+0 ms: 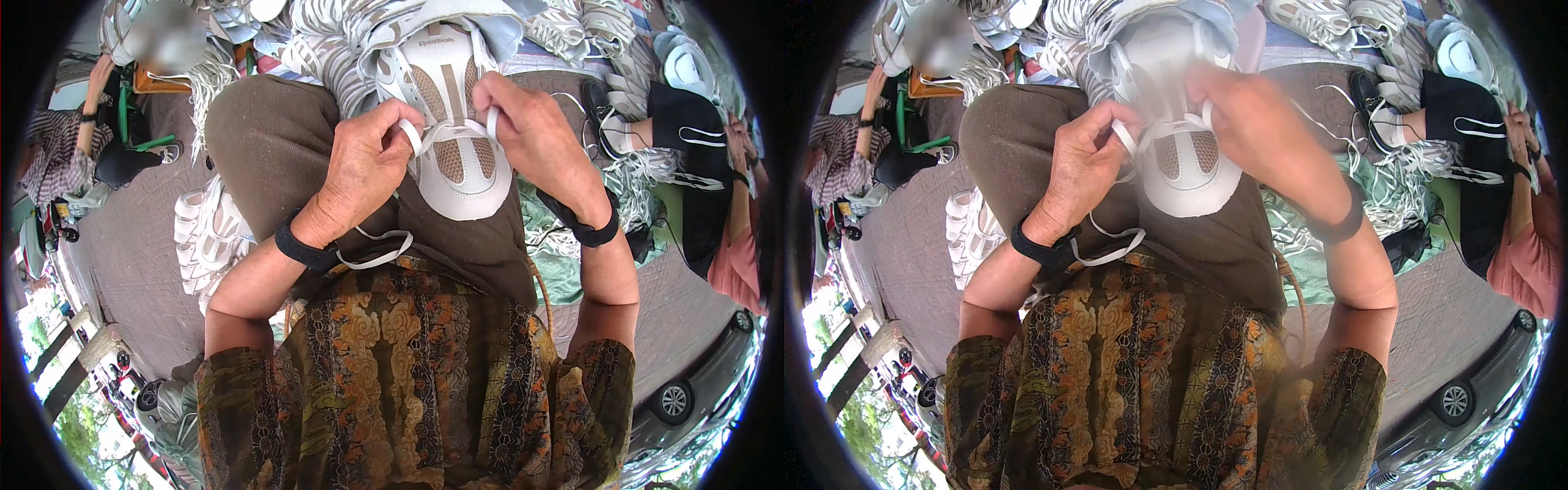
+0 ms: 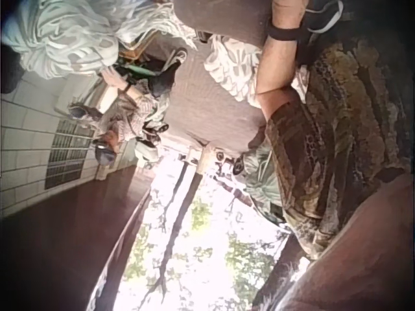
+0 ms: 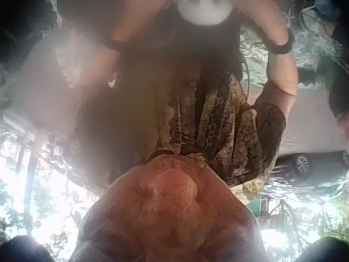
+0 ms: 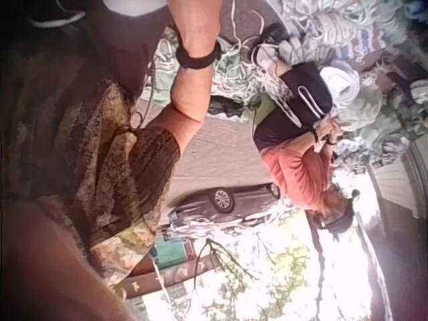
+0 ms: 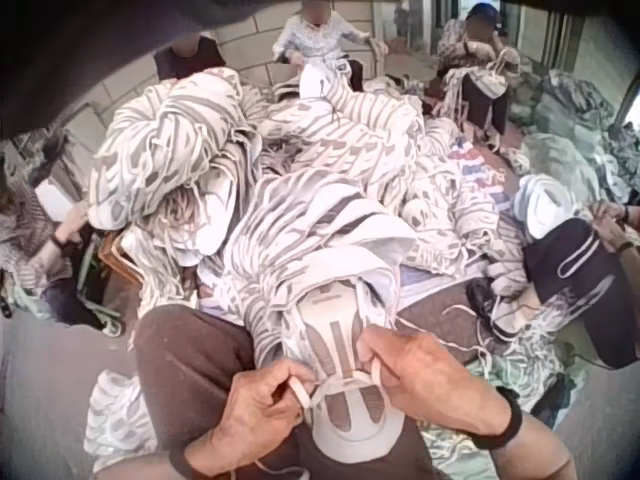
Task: Lacing white athletic shoes while seated in a production workshop environment.
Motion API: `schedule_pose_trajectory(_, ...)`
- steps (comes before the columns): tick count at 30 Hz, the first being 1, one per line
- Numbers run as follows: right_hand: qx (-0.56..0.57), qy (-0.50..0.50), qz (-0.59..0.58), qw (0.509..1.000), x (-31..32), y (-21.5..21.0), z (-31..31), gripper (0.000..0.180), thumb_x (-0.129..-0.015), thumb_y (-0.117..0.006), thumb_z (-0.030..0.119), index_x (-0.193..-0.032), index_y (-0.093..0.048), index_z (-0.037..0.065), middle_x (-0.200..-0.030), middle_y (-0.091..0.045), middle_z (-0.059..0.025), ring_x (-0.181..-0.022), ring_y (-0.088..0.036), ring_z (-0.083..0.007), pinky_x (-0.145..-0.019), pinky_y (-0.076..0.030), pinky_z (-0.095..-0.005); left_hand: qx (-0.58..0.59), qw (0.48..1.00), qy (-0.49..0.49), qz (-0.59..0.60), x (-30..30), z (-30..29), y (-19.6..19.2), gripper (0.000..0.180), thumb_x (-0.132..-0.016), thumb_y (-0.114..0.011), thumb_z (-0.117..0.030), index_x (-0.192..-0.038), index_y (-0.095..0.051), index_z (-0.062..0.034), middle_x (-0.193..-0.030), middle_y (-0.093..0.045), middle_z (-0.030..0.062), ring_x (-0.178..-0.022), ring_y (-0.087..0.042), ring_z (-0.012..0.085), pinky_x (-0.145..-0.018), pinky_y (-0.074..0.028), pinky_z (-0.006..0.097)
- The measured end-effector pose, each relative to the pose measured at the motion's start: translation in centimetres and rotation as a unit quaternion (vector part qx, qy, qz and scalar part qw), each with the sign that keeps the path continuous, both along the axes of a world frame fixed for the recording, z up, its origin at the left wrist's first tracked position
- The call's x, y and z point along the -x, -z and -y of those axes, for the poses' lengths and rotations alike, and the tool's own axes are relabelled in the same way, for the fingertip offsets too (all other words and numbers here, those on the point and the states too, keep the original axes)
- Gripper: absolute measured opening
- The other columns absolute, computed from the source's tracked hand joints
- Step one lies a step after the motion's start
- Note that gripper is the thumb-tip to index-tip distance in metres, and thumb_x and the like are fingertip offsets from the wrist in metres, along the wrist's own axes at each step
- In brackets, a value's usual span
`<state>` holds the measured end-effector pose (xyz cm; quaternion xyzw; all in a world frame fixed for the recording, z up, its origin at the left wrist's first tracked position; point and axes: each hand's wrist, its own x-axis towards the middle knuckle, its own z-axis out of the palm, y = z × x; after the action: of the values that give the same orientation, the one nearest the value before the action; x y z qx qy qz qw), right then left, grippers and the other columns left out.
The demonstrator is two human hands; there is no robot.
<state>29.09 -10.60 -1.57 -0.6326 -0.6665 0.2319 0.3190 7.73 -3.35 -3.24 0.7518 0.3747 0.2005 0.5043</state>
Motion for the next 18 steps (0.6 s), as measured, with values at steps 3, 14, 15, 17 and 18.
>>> schedule_pose_trajectory(3,-0.052,-0.006,0.033,0.998,0.2,0.6,0.9,0.021,-0.079,-0.048,-0.014,-0.093,-0.05,0.001,-0.081,-0.057,-0.0167,-0.076,-0.061,-0.0395,-0.064,-0.048,-0.0426,-0.02,1.0,0.006,-0.017,-0.1,0.0,-0.1,0.015,-0.088,-0.055,0.007,-0.098,-0.062,-0.0025,-0.072,-0.056,0.0019,-0.068,-0.049,0.0039,-0.061,-0.044,0.022)
schedule_pose_trajectory(14,-0.127,-0.001,0.095,0.987,1.3,0.7,1.9,0.029,-0.072,-0.053,-0.012,-0.096,-0.053,0.004,-0.084,-0.056,-0.0159,-0.074,-0.06,-0.0378,-0.064,-0.048,-0.0433,-0.195,0.977,0.084,0.016,-1.1,-0.9,-0.7,0.02,-0.079,-0.053,0.003,-0.095,-0.059,-0.0084,-0.071,-0.058,0.0172,-0.064,-0.059,0.0381,-0.055,-0.046,0.041)
schedule_pose_trajectory(15,-0.087,0.027,0.033,0.995,1.3,0.7,1.7,0.02,-0.078,-0.052,-0.01,-0.092,-0.052,0.003,-0.081,-0.055,-0.0166,-0.069,-0.057,-0.0369,-0.062,-0.046,-0.0396,-0.193,0.975,0.107,-0.031,-0.9,-0.8,-0.9,0.02,-0.078,-0.055,0.003,-0.096,-0.057,-0.0067,-0.071,-0.057,0.0169,-0.064,-0.058,0.0374,-0.057,-0.047,0.043)
schedule_pose_trajectory(17,-0.029,0.066,-0.003,0.997,1.3,0.6,1.7,0.017,-0.079,-0.05,-0.011,-0.09,-0.05,0.002,-0.079,-0.053,-0.018,-0.069,-0.056,-0.0392,-0.062,-0.046,-0.0402,-0.286,0.946,0.146,-0.044,-1.5,-0.2,-0.8,0.022,-0.071,-0.058,0.0,-0.093,-0.055,-0.0008,-0.077,-0.062,0.0209,-0.078,-0.063,0.0387,-0.067,-0.052,0.048)
schedule_pose_trajectory(18,-0.081,0.029,0.055,0.995,1.4,0.6,1.7,0.021,-0.075,-0.046,-0.014,-0.09,-0.049,0.001,-0.078,-0.051,-0.0198,-0.072,-0.056,-0.0419,-0.062,-0.046,-0.0431,-0.31,0.939,0.147,-0.03,-1.8,-0.1,-0.6,0.025,-0.071,-0.059,0.0,-0.095,-0.054,0.0009,-0.076,-0.061,0.0213,-0.079,-0.061,0.0398,-0.066,-0.051,0.048)
